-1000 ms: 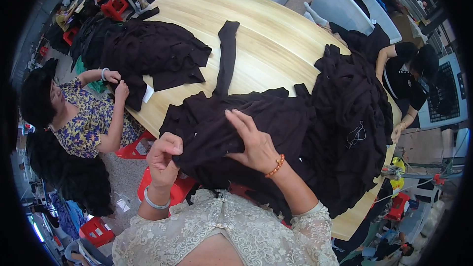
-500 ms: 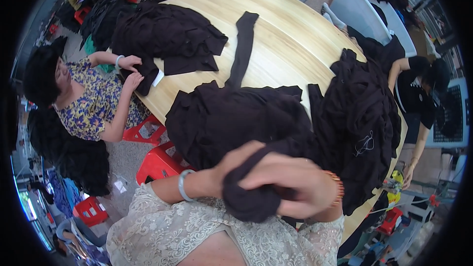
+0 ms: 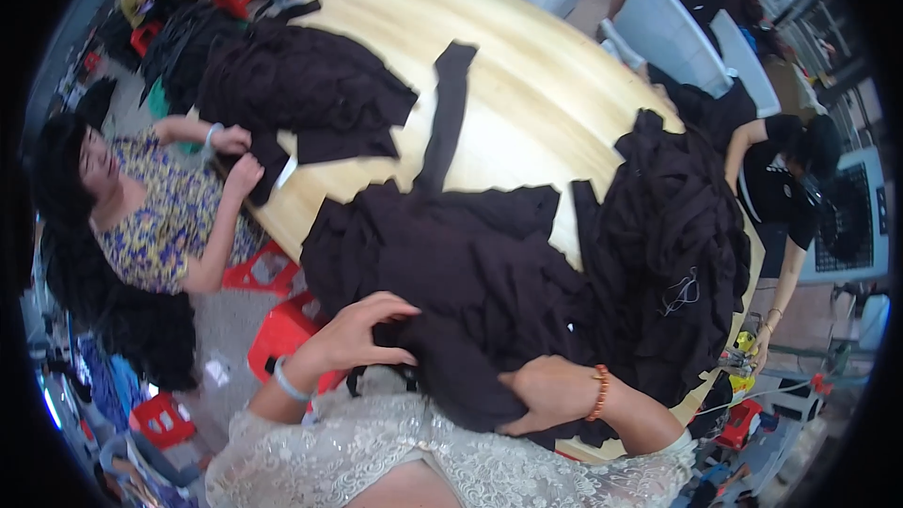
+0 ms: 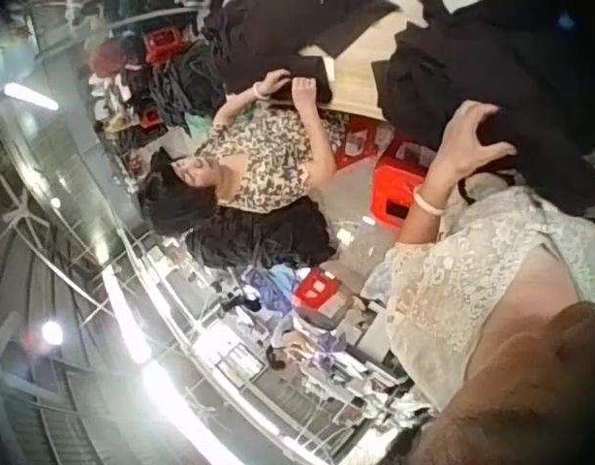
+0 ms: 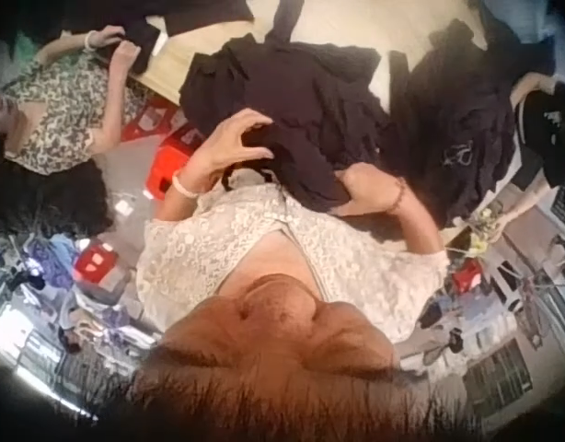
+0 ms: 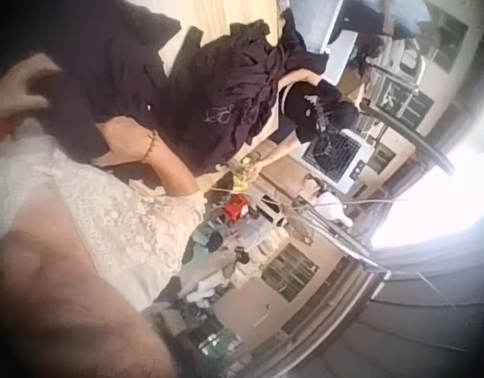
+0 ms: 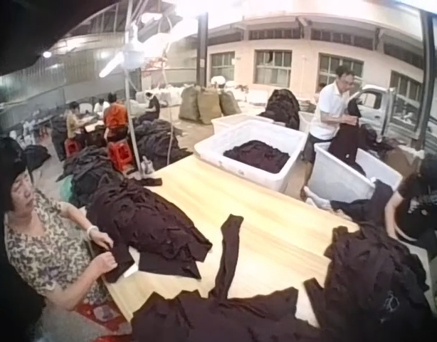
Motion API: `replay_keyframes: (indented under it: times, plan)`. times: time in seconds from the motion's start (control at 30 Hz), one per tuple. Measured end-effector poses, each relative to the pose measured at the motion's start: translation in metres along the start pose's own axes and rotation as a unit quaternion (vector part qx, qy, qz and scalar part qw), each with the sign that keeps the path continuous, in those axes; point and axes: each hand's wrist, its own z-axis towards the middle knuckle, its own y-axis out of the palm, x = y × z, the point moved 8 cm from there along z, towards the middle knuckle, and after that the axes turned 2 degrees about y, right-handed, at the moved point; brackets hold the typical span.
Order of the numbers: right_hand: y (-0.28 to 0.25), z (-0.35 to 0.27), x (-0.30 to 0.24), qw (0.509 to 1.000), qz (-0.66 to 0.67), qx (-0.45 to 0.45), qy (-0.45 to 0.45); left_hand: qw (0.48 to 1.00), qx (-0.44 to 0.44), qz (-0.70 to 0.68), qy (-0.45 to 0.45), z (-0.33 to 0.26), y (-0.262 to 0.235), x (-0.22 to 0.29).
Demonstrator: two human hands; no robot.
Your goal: Trimming loose threads and excess material from black garments using scissors.
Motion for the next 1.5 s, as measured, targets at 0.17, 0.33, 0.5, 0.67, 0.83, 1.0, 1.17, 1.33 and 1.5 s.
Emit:
replay_keyframes:
  times: [0.17,0.33,0.5,0.67,0.83,1.0,1.17,1.33,1.5]
  plan:
    - [-0.03,0.056,0.049,0.998,-0.046,-0.029,-0.014,0.958,0.26,0.108,-0.059,-0.029,-0.034,-0.047]
    - [-0.343,-0.105,0.085,0.52,-0.242,0.818,-0.029,0.944,0.233,0.235,0.002,-0.007,-0.009,-0.044]
    - [-0.372,-0.114,0.024,0.456,-0.207,0.864,-0.05,0.933,0.319,0.16,0.04,-0.005,-0.03,-0.041]
    - [-0.209,0.016,0.04,0.811,-0.034,0.573,-0.115,0.93,0.365,0.026,0.028,-0.019,-0.052,-0.038]
    - [-0.045,0.041,0.026,0.87,0.201,0.441,-0.092,0.922,0.347,-0.161,0.057,0.0,-0.072,-0.012]
    - [0.007,0.024,0.063,0.761,0.011,0.635,0.134,0.939,0.24,-0.234,0.077,0.027,-0.063,0.01]
    - [-0.002,0.019,0.088,0.784,-0.014,0.605,0.135,0.992,-0.071,-0.093,-0.048,0.009,0.013,-0.018]
    - [-0.001,0.041,0.107,0.798,-0.016,0.598,0.066,0.979,-0.027,0.034,-0.199,-0.01,0.035,-0.047]
    - [-0.034,0.013,0.105,0.708,0.192,0.678,-0.05,0.979,0.183,-0.062,-0.067,-0.007,0.005,-0.025]
